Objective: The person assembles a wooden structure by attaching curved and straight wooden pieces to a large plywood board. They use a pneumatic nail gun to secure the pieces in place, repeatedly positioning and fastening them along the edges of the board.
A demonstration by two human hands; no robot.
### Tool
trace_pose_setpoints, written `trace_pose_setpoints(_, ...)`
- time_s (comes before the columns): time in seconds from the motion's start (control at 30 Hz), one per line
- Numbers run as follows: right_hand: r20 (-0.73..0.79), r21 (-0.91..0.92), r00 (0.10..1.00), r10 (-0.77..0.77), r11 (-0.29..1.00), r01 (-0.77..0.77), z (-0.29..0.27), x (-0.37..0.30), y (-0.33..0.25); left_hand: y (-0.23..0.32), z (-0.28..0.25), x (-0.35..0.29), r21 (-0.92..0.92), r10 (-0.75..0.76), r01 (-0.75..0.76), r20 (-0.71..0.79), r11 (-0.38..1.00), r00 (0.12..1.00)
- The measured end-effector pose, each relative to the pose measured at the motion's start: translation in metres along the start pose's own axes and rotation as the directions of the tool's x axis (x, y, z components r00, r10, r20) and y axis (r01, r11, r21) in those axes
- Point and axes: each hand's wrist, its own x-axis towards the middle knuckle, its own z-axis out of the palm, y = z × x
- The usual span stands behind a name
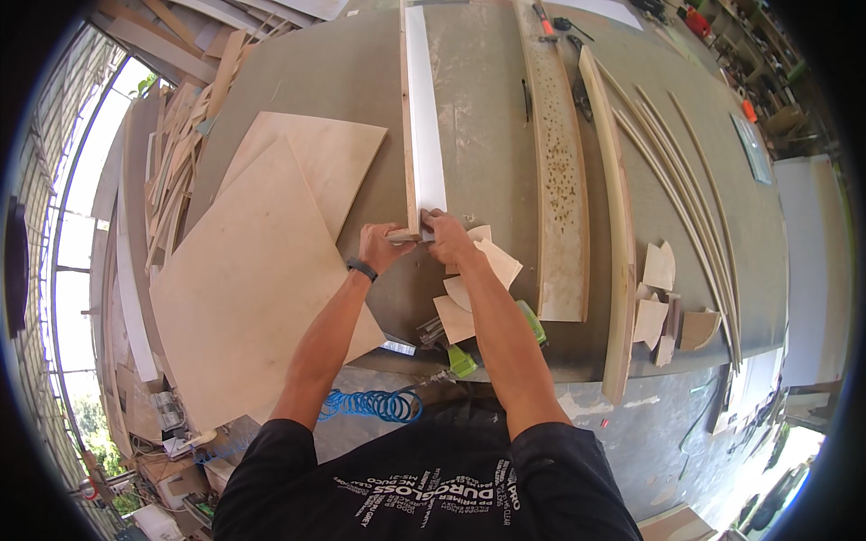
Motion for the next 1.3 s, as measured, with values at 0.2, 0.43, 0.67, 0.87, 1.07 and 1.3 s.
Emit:
trace_pose_setpoints(0.2,-0.027,-0.013,0.999,-0.021,1.0,0.021,-0.001,-0.003,-0.01,0.0,-0.001,0.0,-0.035,-0.01,0.01,0.01,0.999,1.0)
trace_pose_setpoints(0.43,0.006,-0.08,0.999,0.036,0.996,-0.035,0.002,-0.004,-0.015,0.001,-0.002,0.0,-0.007,-0.002,0.002,-0.001,1.0,1.0)
trace_pose_setpoints(0.67,-0.119,-0.111,0.993,-0.029,0.994,0.016,0.014,-0.008,-0.006,0.006,-0.002,0.002,-0.055,0.018,-0.017,0.015,0.998,1.0)
trace_pose_setpoints(0.87,-0.099,-0.112,0.995,-0.01,0.994,-0.001,0.014,-0.009,-0.01,0.006,-0.003,0.001,-0.013,-0.002,0.003,0.029,1.0,1.0)
trace_pose_setpoints(1.07,-0.121,-0.171,0.992,-0.031,0.985,0.01,0.013,-0.01,-0.014,0.002,-0.001,0.002,0.0,-0.003,0.003,0.032,1.0,0.999)
trace_pose_setpoints(1.3,-0.096,-0.186,0.995,-0.008,0.983,-0.01,0.009,-0.012,-0.019,0.006,-0.002,0.002,-0.024,0.016,-0.016,0.012,1.0,1.0)
